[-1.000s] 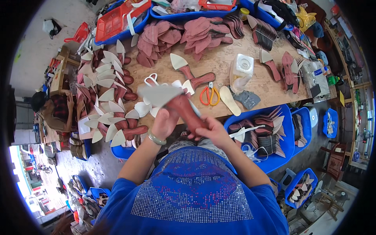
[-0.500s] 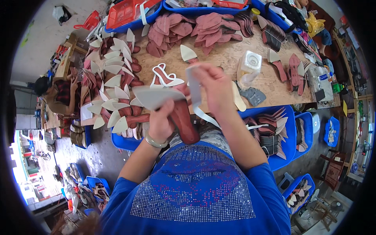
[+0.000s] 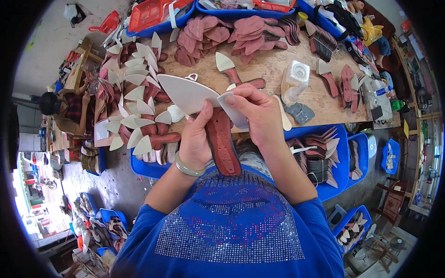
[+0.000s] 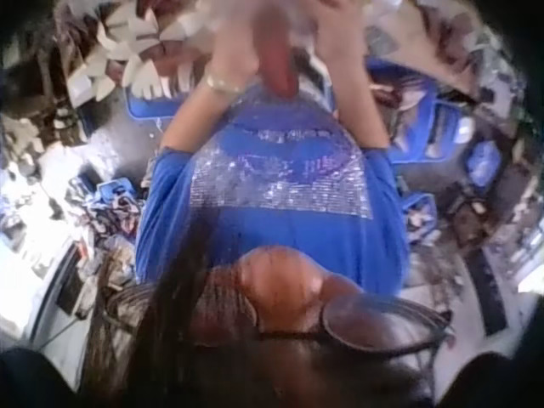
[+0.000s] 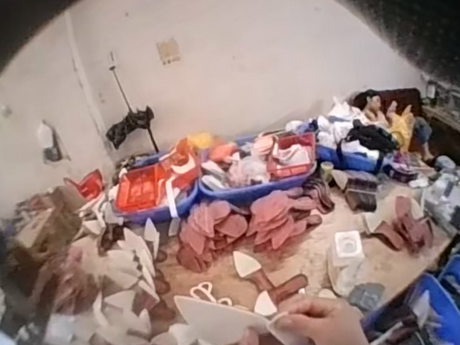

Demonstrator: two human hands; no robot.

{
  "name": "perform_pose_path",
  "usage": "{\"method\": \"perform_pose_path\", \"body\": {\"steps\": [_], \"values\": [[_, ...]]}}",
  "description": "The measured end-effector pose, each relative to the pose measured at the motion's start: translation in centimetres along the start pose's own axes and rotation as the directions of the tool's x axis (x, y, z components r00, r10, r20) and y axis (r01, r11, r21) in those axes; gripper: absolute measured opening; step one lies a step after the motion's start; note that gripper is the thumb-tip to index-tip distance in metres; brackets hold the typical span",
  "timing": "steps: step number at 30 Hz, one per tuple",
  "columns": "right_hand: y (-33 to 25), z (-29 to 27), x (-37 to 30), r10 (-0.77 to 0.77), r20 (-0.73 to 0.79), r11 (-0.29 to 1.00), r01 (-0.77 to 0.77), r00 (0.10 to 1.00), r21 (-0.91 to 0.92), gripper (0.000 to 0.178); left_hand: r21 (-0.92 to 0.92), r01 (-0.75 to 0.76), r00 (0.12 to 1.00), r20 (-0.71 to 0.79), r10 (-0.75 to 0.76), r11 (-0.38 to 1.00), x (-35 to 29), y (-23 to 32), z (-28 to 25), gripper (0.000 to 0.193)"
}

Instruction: The person assembles white slipper soles by attaching white straps to the edges. They pick up a sole, position the strap, and press it into place, repeating this process for multiple units. The finished slippers are placed into a blue bin on the table.

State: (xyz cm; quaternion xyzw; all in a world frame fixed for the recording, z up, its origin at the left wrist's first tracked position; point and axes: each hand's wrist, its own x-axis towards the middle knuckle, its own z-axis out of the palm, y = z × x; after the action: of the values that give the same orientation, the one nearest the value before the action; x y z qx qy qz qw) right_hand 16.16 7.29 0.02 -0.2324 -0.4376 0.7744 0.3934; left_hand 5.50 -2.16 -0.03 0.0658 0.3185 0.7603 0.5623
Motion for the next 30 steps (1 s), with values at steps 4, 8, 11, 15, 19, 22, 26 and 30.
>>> {"method": "perform_pose_path", "body": {"steps": [4, 8, 11, 15, 19, 22, 26, 30], "values": [[-0.4, 0.3, -0.4, 0.017, -0.008, 0.999, -0.018, 1.0, -0.036, 0.009, -0.001, -0.003, 1.0, 0.011, 0.003, 1.0, -0.4, 0.4, 0.3, 0.023], [-0.1, 0.6, -0.3, -0.06, 0.03, 0.988, 0.064, 0.998, -0.137, 0.01, -0.002, -0.028, 0.999, 0.042, 0.028, 1.0, -0.3, 0.6, 0.0, 0.023], [0.0, 1.1, -0.2, -0.102, 0.038, 0.978, 0.107, 0.994, -0.179, 0.01, 0.007, -0.049, 0.998, 0.049, 0.049, 0.999, -0.2, 0.8, -0.4, 0.024], [-0.3, 1.7, -0.3, -0.094, 0.055, 0.97, 0.104, 0.994, -0.219, 0.01, 0.028, -0.071, 0.996, 0.052, 0.07, 0.997, -0.7, 1.2, -0.5, 0.026], [-0.7, 2.3, -0.5, -0.072, 0.093, 0.988, 0.084, 0.993, -0.131, 0.009, 0.215, -0.138, 0.986, 0.121, 0.114, 0.967, -1.0, 1.4, -1.7, 0.026], [-0.5, 2.2, -0.3, -0.07, 0.126, 0.993, 0.081, 0.99, -0.085, 0.01, 0.336, -0.23, 0.963, 0.216, 0.163, 0.913, -1.1, 2.2, -1.7, 0.027], [-2.4, 3.2, -0.8, -0.34, 0.337, 0.6, 0.478, 0.878, -0.641, 0.015, 0.404, -0.422, 0.876, 0.411, 0.25, 0.812, -0.4, 3.0, -2.2, 0.04], [-3.8, 3.4, -0.4, -0.371, 0.554, 0.331, 0.663, 0.746, -0.672, 0.017, 0.471, -0.301, 0.895, 0.439, 0.077, 0.829, -0.6, 4.7, -1.6, 0.061]]}}
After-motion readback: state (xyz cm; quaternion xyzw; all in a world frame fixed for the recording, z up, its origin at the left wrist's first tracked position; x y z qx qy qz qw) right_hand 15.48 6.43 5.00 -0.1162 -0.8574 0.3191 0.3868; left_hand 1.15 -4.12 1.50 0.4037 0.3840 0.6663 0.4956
